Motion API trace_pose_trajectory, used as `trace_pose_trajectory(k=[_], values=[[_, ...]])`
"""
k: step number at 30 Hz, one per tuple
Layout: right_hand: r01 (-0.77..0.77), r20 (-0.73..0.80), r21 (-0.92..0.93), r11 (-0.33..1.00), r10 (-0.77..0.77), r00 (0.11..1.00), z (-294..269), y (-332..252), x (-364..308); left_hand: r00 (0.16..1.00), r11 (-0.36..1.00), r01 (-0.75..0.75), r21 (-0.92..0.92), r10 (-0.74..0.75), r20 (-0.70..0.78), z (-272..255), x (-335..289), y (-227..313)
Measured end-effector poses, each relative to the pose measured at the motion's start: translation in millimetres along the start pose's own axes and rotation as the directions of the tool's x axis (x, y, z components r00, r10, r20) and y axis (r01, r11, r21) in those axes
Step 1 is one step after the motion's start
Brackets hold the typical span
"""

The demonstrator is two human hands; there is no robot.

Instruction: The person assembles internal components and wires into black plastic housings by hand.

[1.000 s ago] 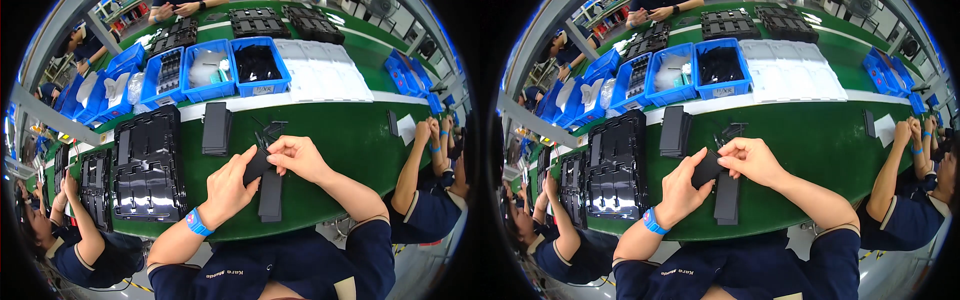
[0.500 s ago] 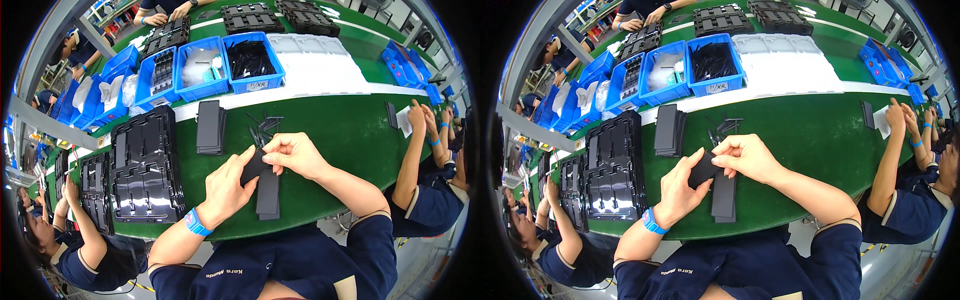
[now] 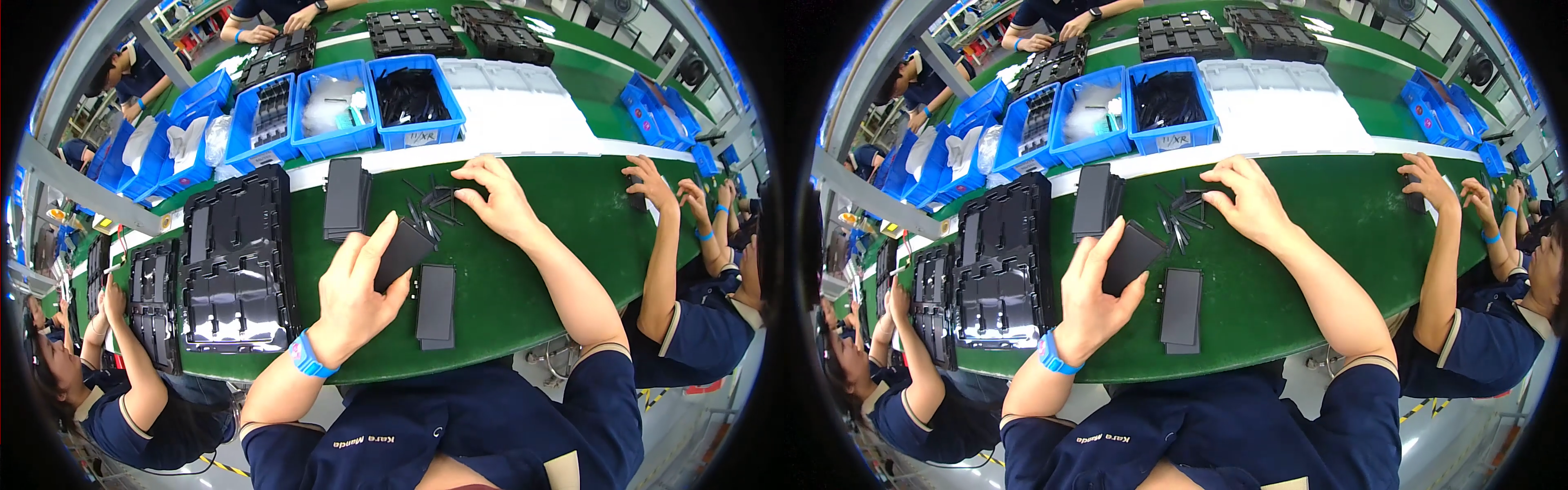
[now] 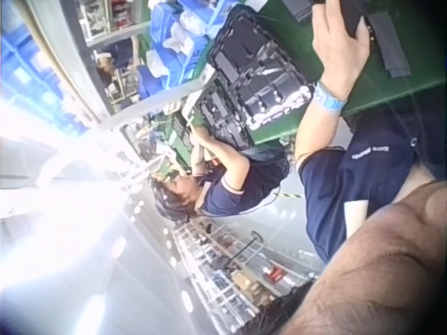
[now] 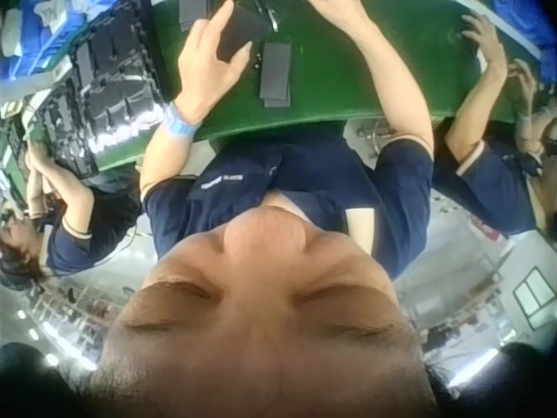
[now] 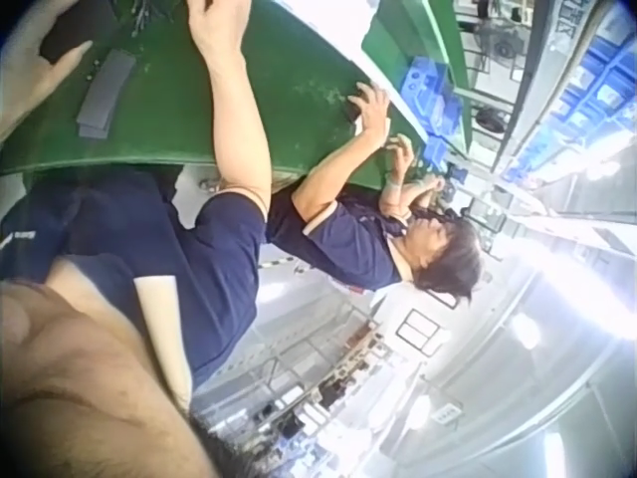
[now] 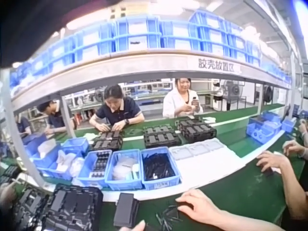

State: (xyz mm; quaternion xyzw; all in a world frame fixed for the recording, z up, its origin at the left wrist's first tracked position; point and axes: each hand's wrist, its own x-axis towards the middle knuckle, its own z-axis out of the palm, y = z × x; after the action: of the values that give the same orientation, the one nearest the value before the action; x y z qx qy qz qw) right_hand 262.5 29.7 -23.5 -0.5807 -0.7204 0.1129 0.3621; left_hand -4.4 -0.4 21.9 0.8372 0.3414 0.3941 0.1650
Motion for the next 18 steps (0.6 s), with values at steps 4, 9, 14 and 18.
trace_pose_trajectory(k=[4,9,14,18], values=[[0.162,0.052,-0.164,0.973,-0.156,0.986,20,-1,-2,0.985,0.952,0.026,0.305,0.028,-0.171,-46,-1,-2],[0.28,-0.073,-0.083,0.956,-0.286,0.955,17,-6,5,0.897,0.655,0.431,0.621,-0.238,-0.372,-116,-2,-77],[0.165,-0.015,0.009,0.986,-0.165,0.986,19,-7,3,0.798,0.422,0.573,0.702,-0.481,-0.363,-141,-10,-131],[0.097,0.038,0.068,0.993,-0.1,0.994,20,-9,5,0.757,0.391,0.59,0.706,-0.572,-0.316,-139,-7,-135]])
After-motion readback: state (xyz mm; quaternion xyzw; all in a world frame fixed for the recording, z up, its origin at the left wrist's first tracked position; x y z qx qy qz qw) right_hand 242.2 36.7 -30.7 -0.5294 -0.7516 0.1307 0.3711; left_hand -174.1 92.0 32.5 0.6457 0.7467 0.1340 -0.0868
